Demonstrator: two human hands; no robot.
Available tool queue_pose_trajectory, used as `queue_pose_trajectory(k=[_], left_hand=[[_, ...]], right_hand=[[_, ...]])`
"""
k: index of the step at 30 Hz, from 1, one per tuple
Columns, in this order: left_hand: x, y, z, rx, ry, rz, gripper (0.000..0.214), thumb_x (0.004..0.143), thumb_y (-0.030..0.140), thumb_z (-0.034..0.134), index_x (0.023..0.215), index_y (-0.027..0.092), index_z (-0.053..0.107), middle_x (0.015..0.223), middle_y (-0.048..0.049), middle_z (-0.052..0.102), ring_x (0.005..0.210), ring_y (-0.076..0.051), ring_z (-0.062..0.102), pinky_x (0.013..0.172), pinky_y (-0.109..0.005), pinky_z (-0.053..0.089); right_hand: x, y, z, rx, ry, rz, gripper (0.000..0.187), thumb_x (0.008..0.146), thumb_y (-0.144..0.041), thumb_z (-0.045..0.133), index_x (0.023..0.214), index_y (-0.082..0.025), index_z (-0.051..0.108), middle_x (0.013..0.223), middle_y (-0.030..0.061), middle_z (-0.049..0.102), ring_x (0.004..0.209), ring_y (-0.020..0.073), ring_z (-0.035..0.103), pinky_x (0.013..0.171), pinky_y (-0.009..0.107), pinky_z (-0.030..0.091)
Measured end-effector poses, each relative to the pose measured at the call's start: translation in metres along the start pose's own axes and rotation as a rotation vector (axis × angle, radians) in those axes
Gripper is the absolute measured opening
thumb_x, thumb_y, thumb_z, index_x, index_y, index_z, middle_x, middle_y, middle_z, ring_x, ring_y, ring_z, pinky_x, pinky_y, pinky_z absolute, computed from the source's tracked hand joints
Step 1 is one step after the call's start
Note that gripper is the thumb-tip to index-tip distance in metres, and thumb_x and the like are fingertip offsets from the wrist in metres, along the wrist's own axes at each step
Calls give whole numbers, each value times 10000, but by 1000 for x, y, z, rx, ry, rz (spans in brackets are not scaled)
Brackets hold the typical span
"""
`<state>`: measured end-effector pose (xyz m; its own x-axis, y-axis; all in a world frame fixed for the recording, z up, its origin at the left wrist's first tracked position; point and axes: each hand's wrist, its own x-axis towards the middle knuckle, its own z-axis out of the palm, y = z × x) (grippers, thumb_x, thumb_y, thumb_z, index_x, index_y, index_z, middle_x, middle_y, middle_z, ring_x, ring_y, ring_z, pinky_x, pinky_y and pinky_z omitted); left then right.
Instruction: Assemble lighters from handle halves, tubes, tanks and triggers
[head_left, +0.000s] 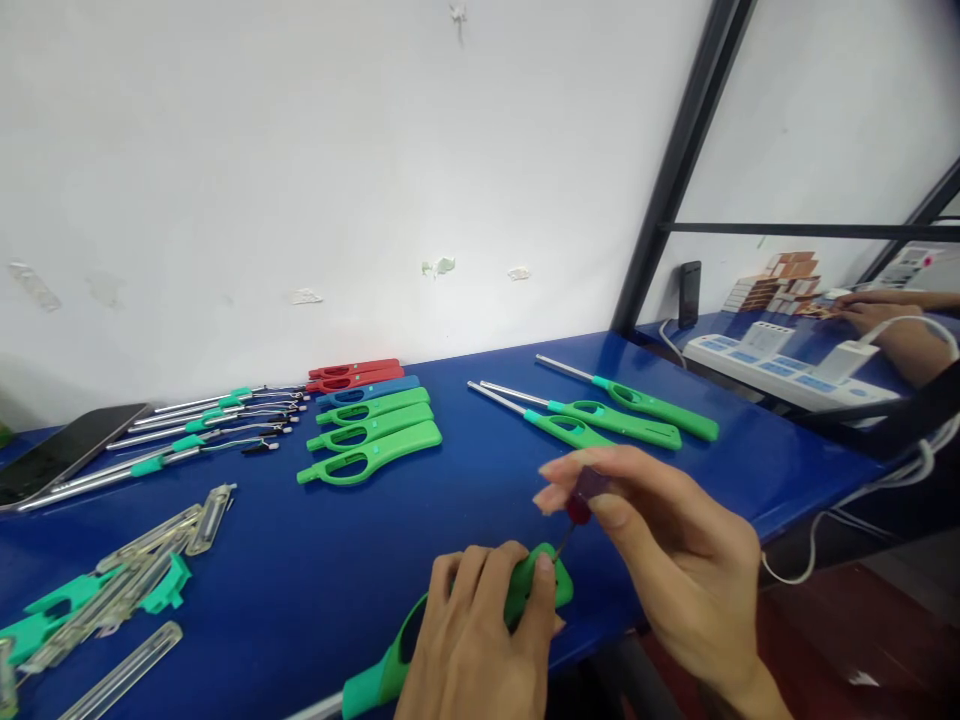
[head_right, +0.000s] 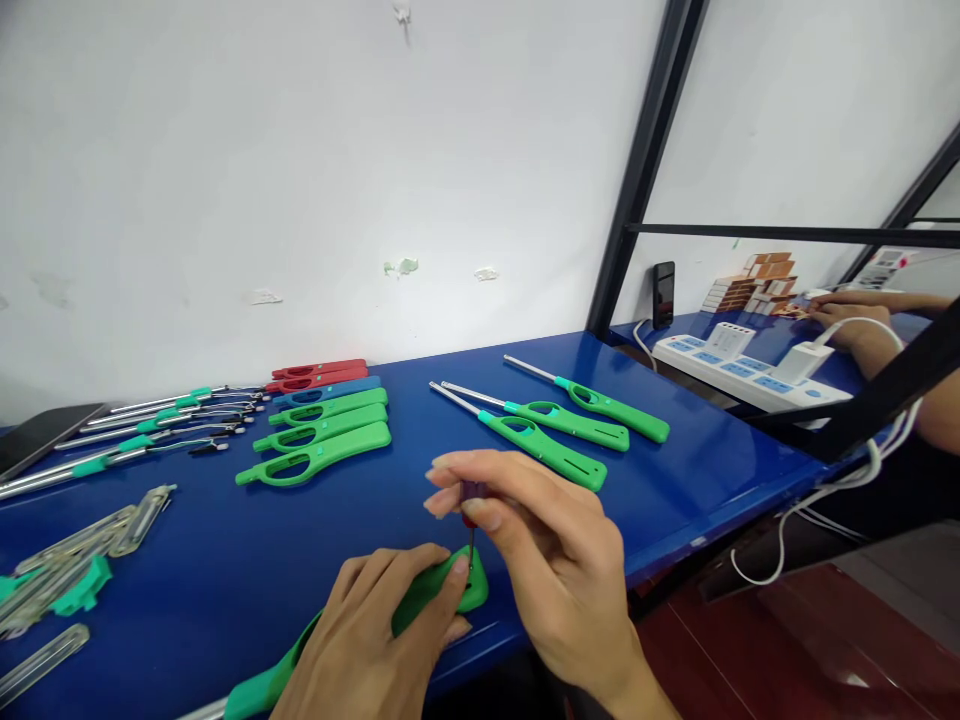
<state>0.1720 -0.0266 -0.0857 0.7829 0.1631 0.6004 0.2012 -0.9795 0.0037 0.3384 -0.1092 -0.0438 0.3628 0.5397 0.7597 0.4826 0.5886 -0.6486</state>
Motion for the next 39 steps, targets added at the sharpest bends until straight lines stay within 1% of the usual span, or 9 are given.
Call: queue_pose_trajectory(k=[5, 8, 12, 18, 22, 24, 30, 35, 39], left_hand=[[-5, -8, 0, -94, -28, -23, 260, 1151, 261, 473, 1327, 212, 659, 1199, -68, 804, 982, -249, 773, 804, -407, 604], [-6, -9, 1, -102, -8, -25, 301, 1173, 317, 431, 1334, 210, 662, 1204, -68, 807, 1018, -249, 777, 829, -415, 616], [-7, -10, 2, -107, -3, -35, 284, 1158, 274, 462, 1332, 200, 673, 1198, -82, 799, 1004, -243, 780, 801, -400, 629], [-6, -13, 1, -45, 30, -49, 287, 1098, 179, 547, 1366, 168, 648, 1223, -111, 787, 1011, -267, 777, 803, -418, 641], [-5, -13, 2, -48, 43, -53, 283, 1087, 160, 555, 1356, 171, 641, 1214, -105, 787, 1001, -265, 777, 789, -415, 638], [-5, -13, 2, -49, 45, -54, 288, 1081, 148, 558, 1356, 171, 637, 1217, -105, 785, 997, -267, 776, 780, -418, 634], [-6, -10, 4, -38, 62, -60, 323, 1057, 127, 575, 1374, 149, 629, 1183, -112, 783, 983, -278, 776, 774, -437, 634], [-5, -9, 4, -49, 83, -61, 309, 1053, 121, 579, 1356, 149, 634, 1194, -111, 780, 986, -273, 775, 780, -435, 638], [-6, -9, 5, -50, 80, -62, 298, 1046, 122, 592, 1339, 150, 642, 1192, -106, 779, 992, -269, 775, 793, -433, 639]], right_hand=[[3, 5, 7, -26, -4, -102, 401, 972, -58, 744, 1238, -358, 767, 937, -1, 676, 835, 169, 649, 696, 321, 592], [3, 7, 6, -45, -9, -76, 300, 1035, -151, 694, 1263, -337, 750, 1035, 29, 670, 894, 184, 660, 745, 347, 606], [5, 4, 4, -17, 21, -8, 339, 1104, -112, 553, 1288, -342, 720, 1189, 28, 740, 1006, 177, 744, 838, 339, 635], [11, 0, -1, -204, 50, -103, 376, 963, -103, 788, 1247, -349, 772, 983, -7, 649, 866, 154, 636, 742, 295, 585], [13, -2, -3, -195, -91, -65, 398, 1114, -164, 553, 1411, -375, 711, 1223, 17, 719, 1073, 170, 694, 898, 326, 617], [13, -2, 1, -130, -127, -44, 458, 1129, -131, 498, 1464, -387, 677, 1195, 0, 760, 1042, 156, 725, 902, 324, 619], [9, 1, 14, -179, 24, -128, 402, 924, -143, 856, 1258, -361, 803, 882, -23, 695, 787, 167, 650, 693, 321, 559], [12, -4, 12, -196, -23, -20, 318, 1103, -178, 589, 1303, -346, 770, 1158, 13, 794, 995, 191, 756, 820, 337, 617], [16, -1, 10, -195, 117, -45, 273, 1004, -125, 745, 1164, -341, 792, 965, -29, 749, 848, 150, 704, 729, 296, 576]])
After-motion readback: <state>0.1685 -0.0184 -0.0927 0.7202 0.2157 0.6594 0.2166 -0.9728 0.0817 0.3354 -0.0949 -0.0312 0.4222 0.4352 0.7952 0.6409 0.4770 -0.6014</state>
